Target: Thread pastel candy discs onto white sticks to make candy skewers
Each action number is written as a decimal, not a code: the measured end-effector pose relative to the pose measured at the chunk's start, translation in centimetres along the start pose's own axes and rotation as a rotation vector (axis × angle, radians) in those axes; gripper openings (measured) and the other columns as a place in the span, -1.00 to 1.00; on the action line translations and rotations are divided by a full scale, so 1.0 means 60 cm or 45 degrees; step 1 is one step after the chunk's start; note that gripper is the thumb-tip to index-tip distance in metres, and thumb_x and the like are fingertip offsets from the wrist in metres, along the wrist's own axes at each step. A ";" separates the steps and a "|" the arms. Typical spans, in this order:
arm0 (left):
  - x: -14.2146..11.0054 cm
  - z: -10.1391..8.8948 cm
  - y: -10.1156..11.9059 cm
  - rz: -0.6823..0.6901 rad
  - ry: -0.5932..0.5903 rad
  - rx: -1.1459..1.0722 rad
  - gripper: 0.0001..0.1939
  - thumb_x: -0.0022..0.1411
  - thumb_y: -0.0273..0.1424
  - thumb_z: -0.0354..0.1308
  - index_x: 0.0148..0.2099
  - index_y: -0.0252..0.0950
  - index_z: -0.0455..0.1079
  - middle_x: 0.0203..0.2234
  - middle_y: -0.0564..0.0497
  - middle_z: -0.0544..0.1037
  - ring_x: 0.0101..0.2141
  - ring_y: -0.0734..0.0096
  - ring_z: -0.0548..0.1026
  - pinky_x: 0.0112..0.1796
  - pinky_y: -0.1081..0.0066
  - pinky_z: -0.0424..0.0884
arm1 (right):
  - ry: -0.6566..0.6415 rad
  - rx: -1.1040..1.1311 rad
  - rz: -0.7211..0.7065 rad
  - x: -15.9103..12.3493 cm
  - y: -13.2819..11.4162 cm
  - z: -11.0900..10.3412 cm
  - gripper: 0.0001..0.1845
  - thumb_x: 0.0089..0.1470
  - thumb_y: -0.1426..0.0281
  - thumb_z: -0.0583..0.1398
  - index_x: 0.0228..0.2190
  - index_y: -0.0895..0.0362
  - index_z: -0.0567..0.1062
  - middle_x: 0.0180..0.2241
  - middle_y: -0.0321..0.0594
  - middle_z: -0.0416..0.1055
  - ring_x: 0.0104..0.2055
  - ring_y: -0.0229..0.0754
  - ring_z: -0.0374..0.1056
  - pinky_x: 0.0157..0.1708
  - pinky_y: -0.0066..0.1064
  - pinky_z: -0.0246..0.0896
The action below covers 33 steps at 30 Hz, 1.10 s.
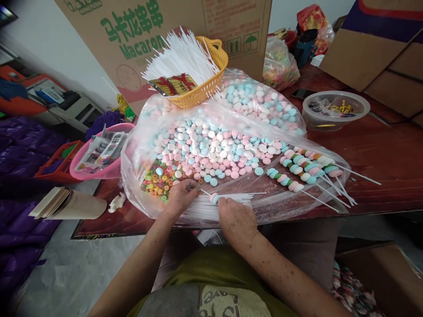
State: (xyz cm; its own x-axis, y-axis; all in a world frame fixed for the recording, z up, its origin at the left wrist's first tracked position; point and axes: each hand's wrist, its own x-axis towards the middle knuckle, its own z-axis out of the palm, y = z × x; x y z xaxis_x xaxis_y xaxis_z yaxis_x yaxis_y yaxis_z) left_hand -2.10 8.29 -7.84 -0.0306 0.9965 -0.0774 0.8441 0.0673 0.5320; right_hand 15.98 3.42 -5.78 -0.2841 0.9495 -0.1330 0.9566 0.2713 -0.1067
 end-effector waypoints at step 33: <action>-0.013 -0.027 -0.024 -0.222 0.019 -0.623 -0.79 0.04 -0.30 0.11 -0.31 -0.34 0.42 -0.54 0.04 0.48 -0.53 0.46 0.45 -0.49 0.48 0.38 | 0.008 0.291 -0.040 0.001 0.012 0.009 -0.74 0.18 0.40 -0.06 -0.42 0.15 0.38 -0.42 -0.21 0.43 -0.37 -0.20 0.33 -0.47 -0.39 -0.14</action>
State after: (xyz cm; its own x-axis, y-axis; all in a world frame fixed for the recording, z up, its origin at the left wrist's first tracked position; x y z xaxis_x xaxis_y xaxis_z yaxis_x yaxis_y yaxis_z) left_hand -4.15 7.48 -7.19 -0.1592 0.9687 -0.1903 0.4766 0.2442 0.8445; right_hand 16.63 3.63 -6.38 -0.3127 0.9423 -0.1198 0.9073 0.2590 -0.3313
